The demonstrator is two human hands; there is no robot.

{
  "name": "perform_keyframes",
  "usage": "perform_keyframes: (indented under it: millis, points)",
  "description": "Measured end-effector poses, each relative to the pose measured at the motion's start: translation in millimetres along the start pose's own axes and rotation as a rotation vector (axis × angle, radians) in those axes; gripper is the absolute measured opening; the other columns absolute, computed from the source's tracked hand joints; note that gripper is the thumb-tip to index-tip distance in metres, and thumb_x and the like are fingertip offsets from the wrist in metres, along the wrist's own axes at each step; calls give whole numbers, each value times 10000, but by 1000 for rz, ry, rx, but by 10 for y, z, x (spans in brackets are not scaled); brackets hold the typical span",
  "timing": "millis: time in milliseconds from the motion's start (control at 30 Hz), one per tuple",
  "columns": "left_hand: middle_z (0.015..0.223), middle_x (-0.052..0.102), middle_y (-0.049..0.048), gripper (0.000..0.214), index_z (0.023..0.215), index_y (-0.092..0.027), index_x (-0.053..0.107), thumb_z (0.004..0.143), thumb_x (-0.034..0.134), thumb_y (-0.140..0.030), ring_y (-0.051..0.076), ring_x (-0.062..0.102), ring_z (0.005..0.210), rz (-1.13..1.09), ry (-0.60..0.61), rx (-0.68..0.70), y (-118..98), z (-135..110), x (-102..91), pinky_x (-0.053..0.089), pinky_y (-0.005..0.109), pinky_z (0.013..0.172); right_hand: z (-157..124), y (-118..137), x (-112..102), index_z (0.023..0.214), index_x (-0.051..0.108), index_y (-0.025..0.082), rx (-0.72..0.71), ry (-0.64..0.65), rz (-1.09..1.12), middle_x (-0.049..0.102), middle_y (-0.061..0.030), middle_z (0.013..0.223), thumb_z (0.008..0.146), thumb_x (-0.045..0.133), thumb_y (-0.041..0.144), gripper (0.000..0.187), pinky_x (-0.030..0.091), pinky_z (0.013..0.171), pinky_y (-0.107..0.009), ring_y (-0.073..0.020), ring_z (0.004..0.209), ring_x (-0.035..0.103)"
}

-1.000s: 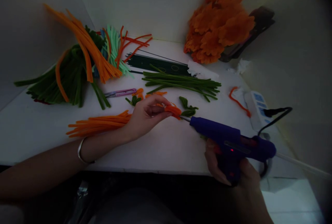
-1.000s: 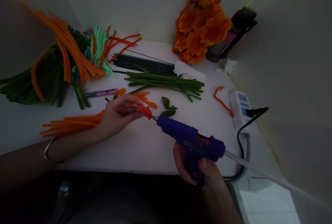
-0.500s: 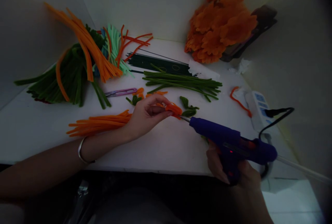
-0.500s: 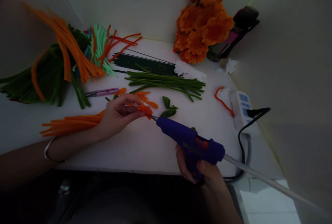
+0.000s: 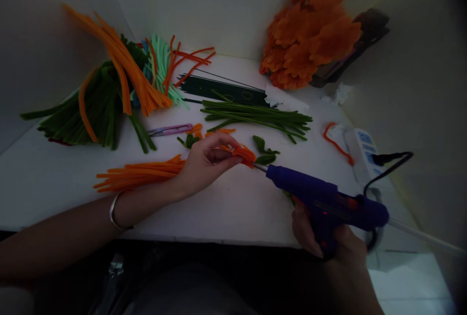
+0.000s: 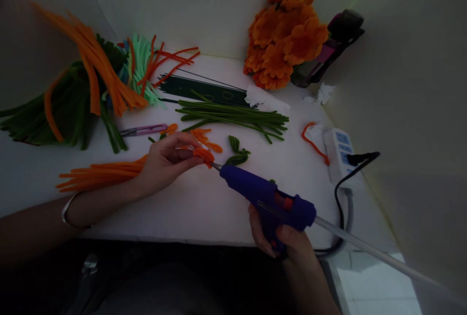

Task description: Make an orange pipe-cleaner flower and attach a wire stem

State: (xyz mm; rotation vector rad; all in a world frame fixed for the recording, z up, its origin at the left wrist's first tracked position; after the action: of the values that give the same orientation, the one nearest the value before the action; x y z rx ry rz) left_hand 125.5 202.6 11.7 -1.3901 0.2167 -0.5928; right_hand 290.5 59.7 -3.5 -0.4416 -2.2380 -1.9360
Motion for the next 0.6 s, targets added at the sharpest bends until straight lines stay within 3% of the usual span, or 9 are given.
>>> perform_keyframes:
  millis: [300, 600]
  points:
    - [857, 720, 5, 223, 885, -173, 572, 745, 746, -171, 163, 733, 807, -19, 8, -3, 2, 1, 3, 600, 250, 741, -28, -15, -34, 849, 698, 285, 65, -37, -36, 403, 56, 381, 654, 691, 664, 426, 172, 340, -205, -64, 295, 189]
    - [844, 730, 8, 220, 892, -166, 574, 746, 738, -154, 157, 734, 792, 4, 7, 13, -3, 5, 5, 597, 216, 716, -40, -19, -38, 911, 705, 253, 35, -31, -9, 361, 53, 383, 698, 654, 626, 432, 174, 365, -202, -52, 324, 196]
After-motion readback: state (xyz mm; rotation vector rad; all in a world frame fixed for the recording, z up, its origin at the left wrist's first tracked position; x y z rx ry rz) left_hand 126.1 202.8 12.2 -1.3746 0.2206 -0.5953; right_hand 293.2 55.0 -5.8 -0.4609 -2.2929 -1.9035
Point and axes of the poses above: each hand's wrist, its own z-axis towards the middle knuckle, its own x-axis out of the palm, y = z × x, the point moved 8 cm from there along z, towards the middle knuckle
